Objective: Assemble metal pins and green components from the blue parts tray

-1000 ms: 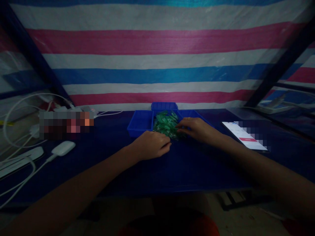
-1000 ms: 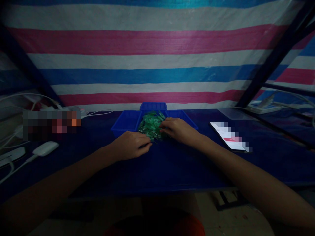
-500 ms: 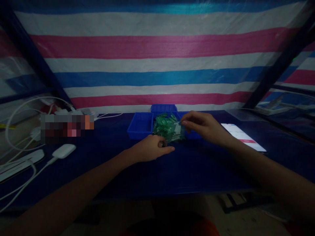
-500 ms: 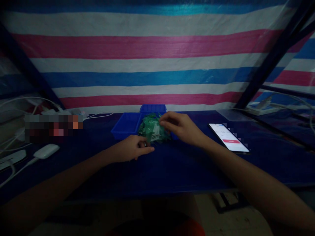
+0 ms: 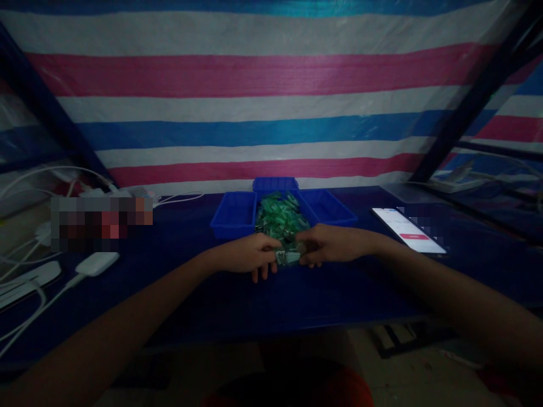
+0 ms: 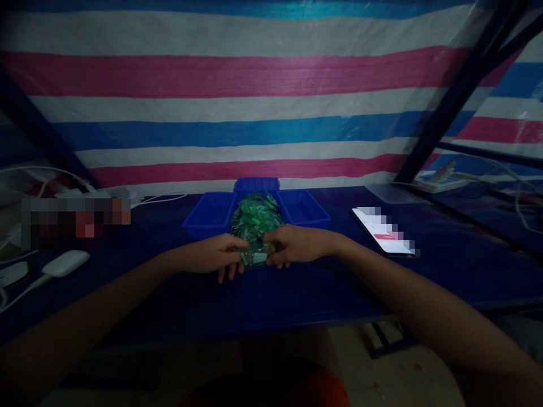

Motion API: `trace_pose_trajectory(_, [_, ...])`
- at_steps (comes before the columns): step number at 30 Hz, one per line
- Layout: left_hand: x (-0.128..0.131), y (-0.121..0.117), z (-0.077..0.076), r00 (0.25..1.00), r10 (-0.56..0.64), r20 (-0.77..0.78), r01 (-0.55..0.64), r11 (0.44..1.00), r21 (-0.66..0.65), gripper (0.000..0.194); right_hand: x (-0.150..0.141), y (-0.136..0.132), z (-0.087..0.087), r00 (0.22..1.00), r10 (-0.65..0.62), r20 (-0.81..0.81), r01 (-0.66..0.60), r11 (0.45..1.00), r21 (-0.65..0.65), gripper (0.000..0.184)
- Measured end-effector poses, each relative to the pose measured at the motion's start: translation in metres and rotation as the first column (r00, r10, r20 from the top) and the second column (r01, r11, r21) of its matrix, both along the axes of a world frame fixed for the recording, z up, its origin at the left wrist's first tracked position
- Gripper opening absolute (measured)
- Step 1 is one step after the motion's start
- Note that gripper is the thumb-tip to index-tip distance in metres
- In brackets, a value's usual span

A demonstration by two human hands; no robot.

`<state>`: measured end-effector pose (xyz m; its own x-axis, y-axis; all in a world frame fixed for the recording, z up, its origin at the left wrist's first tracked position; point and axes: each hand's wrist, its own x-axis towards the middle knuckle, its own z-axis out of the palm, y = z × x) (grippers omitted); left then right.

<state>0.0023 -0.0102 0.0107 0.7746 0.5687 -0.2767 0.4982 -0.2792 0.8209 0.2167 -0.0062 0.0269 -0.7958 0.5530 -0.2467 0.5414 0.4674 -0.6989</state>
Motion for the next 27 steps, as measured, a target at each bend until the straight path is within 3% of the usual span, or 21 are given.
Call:
trace_pose_trajectory(7, [-0.005,0.0006,0.0064,0.987,-0.153,-0.044,0.152,0.988,-0.018,0.012,-0.0043,0.0006,-0.0074,0.999,-0.006,0.045,0.007,1.0,-0.006,0.016])
trace_pose_trajectory(12, [-0.0047,0.0008,0.0048,0.984,-0.091,-0.15,0.1,0.993,0.057,0.023,-0.0044,-0.0008,-0.0072,0.996,0.056,0.068,-0.063,0.991,0.116,0.021])
trace_pose_trajectory(17, [-0.0035,-0.0008,0.0057,0.976,-0.11,-0.19,0.128,0.988,0.084,0.024,-0.007,-0.0022,-0.0057,0.998,0.053,0.022,-0.054,0.997,0.053,0.03])
trace_pose_trajectory(21, [-0.0033,-0.0028,0.0078,0.971,-0.108,-0.214,0.131,0.987,0.098,0.024,-0.0092,-0.0031,-0.0054,0.995,0.078,-0.056,-0.07,0.988,0.137,0.025])
trace_pose_trajectory(27, [-0.0022,-0.0046,0.0052,0.975,-0.063,-0.215,0.101,0.98,0.169,0.022,-0.0072,-0.0017,-0.0072,0.992,0.124,-0.007,-0.12,0.976,0.184,0.024])
